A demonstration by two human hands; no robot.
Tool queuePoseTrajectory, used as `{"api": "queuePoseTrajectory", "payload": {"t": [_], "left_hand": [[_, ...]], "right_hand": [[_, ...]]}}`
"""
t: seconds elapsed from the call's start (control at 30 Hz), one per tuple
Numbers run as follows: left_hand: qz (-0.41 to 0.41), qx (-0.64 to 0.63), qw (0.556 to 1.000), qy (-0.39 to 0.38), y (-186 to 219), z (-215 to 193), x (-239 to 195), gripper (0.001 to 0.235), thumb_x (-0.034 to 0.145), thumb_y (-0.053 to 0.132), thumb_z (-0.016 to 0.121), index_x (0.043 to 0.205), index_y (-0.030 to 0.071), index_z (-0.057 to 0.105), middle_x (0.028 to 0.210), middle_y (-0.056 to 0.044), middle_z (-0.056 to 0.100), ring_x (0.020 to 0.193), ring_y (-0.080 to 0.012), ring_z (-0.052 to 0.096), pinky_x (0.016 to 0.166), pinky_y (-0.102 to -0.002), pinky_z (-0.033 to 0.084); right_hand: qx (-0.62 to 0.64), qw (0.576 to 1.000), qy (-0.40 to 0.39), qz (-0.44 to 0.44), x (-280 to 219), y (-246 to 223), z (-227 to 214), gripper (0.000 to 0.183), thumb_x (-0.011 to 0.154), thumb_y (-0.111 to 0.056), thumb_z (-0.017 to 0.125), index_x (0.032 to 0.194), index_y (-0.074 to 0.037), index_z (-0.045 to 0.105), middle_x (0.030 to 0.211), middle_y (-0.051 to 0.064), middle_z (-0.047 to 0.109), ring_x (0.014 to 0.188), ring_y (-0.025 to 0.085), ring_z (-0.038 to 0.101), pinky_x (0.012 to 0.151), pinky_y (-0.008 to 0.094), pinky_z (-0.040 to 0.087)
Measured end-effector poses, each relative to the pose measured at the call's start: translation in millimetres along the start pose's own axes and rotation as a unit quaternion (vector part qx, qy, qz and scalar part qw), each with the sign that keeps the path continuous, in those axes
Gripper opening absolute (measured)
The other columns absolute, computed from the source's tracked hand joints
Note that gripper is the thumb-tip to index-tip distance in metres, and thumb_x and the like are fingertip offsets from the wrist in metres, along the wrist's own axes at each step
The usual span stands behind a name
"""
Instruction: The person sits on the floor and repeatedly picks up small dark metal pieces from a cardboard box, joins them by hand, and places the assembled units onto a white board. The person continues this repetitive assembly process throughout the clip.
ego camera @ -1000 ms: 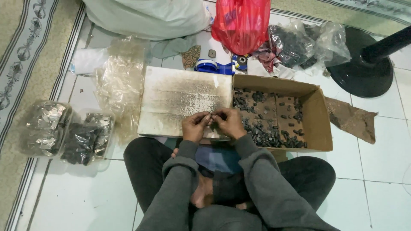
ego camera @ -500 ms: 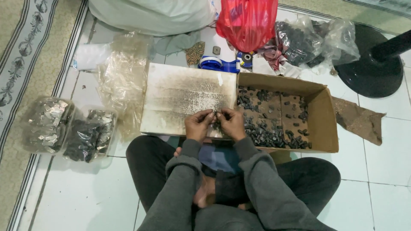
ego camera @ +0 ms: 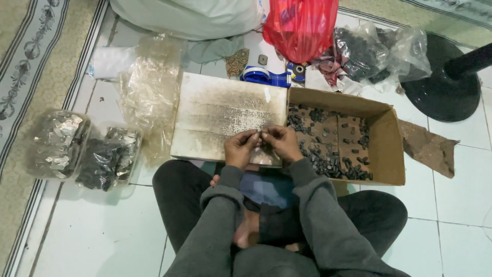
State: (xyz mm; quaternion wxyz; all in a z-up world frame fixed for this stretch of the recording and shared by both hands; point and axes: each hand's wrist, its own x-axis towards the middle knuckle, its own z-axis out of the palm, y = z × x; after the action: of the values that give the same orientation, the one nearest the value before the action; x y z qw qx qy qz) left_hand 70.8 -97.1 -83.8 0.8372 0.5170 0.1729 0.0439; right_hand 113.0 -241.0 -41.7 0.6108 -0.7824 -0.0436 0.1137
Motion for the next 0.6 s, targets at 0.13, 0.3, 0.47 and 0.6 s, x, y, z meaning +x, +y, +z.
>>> {"api": "queuePoseTrajectory", "payload": {"t": [0.13,0.3,0.47,0.6], "left_hand": [[-0.012,-0.038,0.999,0.006,9,3,-6,0.022,0.099,0.005,0.076,0.118,-0.006,0.075,0.097,-0.027,0.077,0.087,-0.0252,0.077,0.080,-0.037,0.069],[0.126,0.168,0.961,0.180,26,-3,-7,0.025,0.084,0.021,0.090,0.108,0.015,0.084,0.087,-0.012,0.074,0.086,-0.0269,0.075,0.071,-0.041,0.059],[0.245,0.208,0.906,0.274,42,-22,15,0.010,0.088,0.012,0.082,0.094,0.020,0.083,0.082,-0.001,0.071,0.080,-0.0230,0.074,0.069,-0.031,0.060],[0.298,0.252,0.880,0.270,30,-58,55,0.017,0.090,0.007,0.079,0.103,0.017,0.085,0.095,-0.006,0.080,0.095,-0.0294,0.077,0.080,-0.039,0.063]], "right_hand": [[0.160,0.985,-0.010,0.064,5,24,5,0.018,0.096,-0.005,0.073,0.112,0.004,0.076,0.089,0.015,0.076,0.079,0.022,0.075,0.072,0.034,0.064],[0.057,0.996,0.074,0.002,6,11,39,0.016,0.096,-0.021,0.084,0.107,-0.009,0.084,0.095,0.009,0.081,0.090,0.011,0.067,0.079,0.029,0.057],[0.029,0.988,0.102,-0.116,32,-3,96,0.010,0.095,-0.015,0.085,0.103,-0.010,0.085,0.101,0.013,0.082,0.099,0.014,0.071,0.085,0.033,0.058],[-0.004,0.981,0.074,-0.177,70,1,129,0.012,0.095,-0.010,0.080,0.107,-0.009,0.084,0.104,0.011,0.081,0.100,0.026,0.078,0.086,0.036,0.060]]}}
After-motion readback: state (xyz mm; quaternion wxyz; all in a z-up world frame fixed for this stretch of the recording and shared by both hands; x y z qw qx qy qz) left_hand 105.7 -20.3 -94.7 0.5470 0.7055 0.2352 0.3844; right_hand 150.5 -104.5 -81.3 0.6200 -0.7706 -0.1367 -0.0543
